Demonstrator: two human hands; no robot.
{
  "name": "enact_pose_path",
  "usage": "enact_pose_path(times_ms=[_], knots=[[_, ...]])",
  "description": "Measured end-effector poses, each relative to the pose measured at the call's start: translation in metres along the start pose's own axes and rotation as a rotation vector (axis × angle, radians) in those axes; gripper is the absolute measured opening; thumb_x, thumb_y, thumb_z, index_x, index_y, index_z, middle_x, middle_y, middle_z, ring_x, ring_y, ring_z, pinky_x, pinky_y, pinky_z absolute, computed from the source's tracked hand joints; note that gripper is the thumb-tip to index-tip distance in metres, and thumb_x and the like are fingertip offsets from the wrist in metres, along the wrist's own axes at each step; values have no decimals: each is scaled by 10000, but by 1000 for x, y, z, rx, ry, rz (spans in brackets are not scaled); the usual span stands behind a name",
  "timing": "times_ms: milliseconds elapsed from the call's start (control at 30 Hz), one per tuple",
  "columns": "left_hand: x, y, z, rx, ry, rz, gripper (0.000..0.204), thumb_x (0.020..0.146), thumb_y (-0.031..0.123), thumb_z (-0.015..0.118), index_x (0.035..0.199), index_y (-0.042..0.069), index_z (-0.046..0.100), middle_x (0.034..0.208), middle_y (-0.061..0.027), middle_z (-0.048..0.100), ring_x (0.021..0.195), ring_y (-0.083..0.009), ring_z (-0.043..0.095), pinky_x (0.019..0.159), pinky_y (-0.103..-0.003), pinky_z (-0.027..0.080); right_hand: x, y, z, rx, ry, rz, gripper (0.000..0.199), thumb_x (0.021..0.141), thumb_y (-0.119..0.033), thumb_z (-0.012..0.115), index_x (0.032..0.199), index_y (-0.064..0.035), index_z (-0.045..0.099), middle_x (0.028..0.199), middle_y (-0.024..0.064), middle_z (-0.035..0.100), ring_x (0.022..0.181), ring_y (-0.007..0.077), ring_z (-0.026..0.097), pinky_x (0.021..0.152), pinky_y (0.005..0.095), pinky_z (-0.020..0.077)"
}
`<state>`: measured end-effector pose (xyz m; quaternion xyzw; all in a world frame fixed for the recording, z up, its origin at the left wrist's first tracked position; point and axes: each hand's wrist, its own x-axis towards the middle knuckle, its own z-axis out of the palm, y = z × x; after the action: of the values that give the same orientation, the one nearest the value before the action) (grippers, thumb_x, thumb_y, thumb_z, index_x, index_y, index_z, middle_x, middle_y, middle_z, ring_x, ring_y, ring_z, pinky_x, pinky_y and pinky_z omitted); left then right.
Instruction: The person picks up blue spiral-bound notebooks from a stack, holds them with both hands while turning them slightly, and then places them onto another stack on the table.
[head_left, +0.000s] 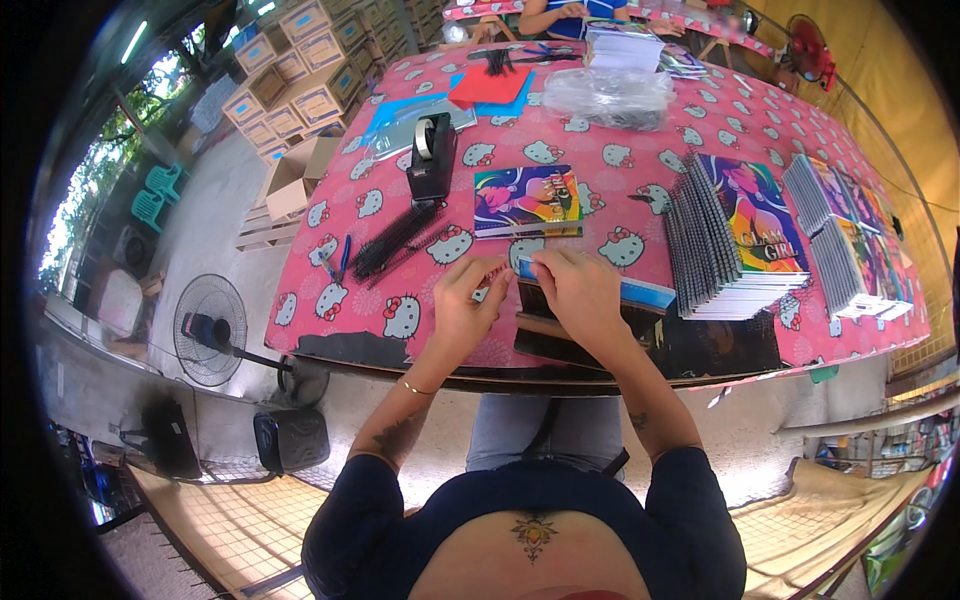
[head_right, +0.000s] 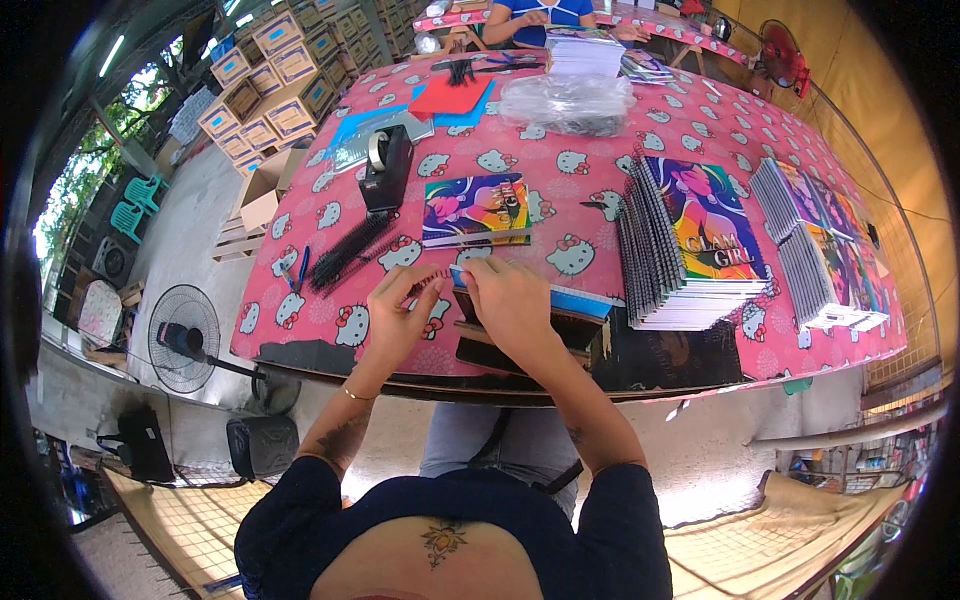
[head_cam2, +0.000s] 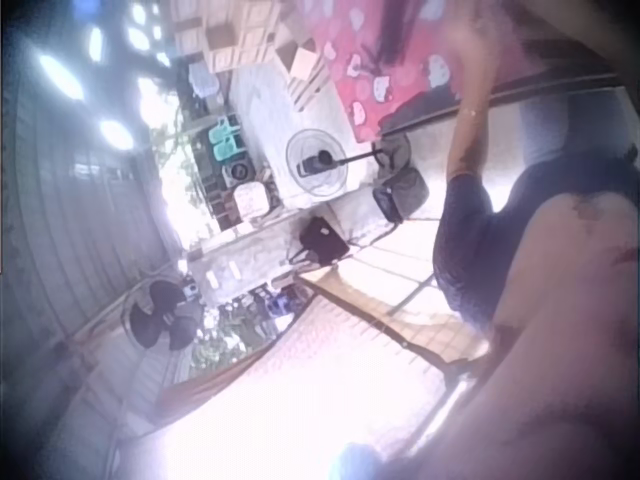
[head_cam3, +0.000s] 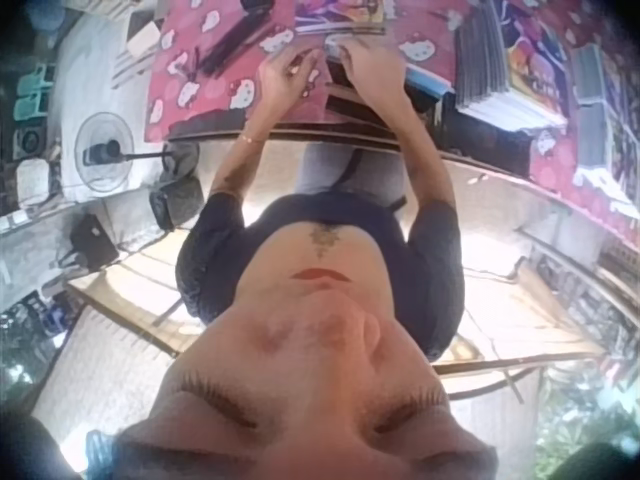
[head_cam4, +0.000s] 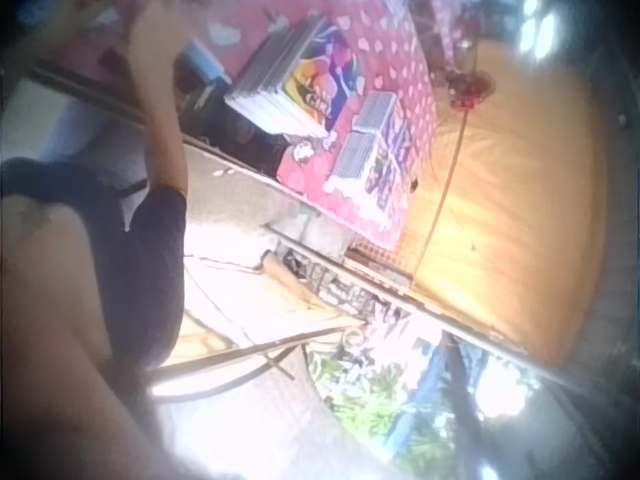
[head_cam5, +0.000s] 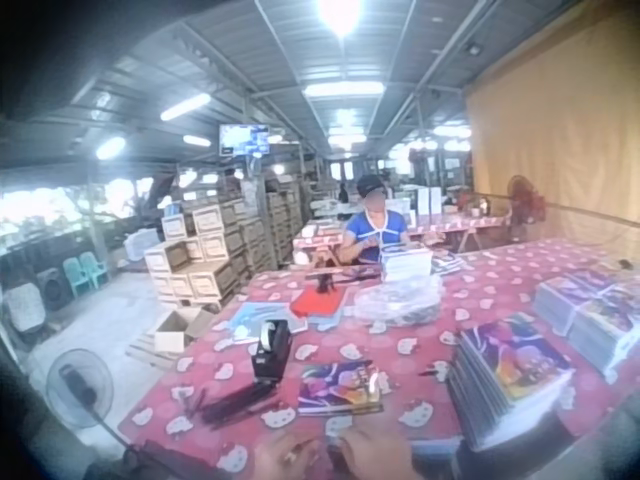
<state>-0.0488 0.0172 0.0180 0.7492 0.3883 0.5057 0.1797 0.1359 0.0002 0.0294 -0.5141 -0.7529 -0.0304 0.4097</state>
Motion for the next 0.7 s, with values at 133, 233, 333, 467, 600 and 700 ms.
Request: enact_pose_path(times_ms=[133, 233, 333, 467, 600, 700], knots=[[-5, -8, 8, 74, 79, 89, 206, 857, 4, 758, 1055, -5, 704, 930, -112, 683, 769, -160, 690, 655, -290, 549, 0, 0, 1, -5, 12, 2, 113, 910, -193, 650, 965, -95, 660, 819, 96, 669, 761, 311, 661, 656, 429, 516], [-8, -8, 10, 107, 78, 99, 189, 835, 0, 772, 1010, 5, 699, 922, -117, 668, 753, -188, 688, 626, -307, 541, 0, -2, 1, 8, 20, 1, 105, 910, -192, 650, 943, -91, 650, 811, 96, 663, 757, 313, 661, 650, 432, 513], [-7, -11, 9, 175, 84, 176, 174, 818, -2, 773, 971, 19, 694, 889, -116, 642, 697, -220, 667, 594, -328, 526, -1, -2, 2, -4, 7, 14, 101, 903, -191, 655, 925, -93, 640, 796, 92, 654, 746, 315, 660, 645, 438, 509], [2, -9, 8, 107, 36, 158, 194, 831, -5, 759, 1009, 22, 684, 885, -111, 614, 687, -211, 649, 590, -328, 517, -1, -1, -3, -2, 12, -18, 106, 885, -196, 674, 934, -106, 649, 804, 88, 655, 733, 316, 657, 636, 435, 504], [24, -2, -10, -67, -297, -19, 225, 866, 2, 730, 1081, 14, 668, 878, -108, 591, 682, -223, 631, 599, -319, 509, -4, 4, -1, 14, 24, -24, 129, 871, -201, 697, 973, -125, 675, 814, 85, 658, 732, 317, 658, 628, 428, 501], [31, -21, -17, -38, -401, 119, 240, 907, 24, 697, 1141, 6, 647, 885, -137, 630, 708, -263, 647, 619, -336, 517, -3, 2, 0, 40, 3, -46, 123, 866, -198, 685, 936, -107, 642, 795, 85, 645, 738, 319, 660, 632, 434, 507]])
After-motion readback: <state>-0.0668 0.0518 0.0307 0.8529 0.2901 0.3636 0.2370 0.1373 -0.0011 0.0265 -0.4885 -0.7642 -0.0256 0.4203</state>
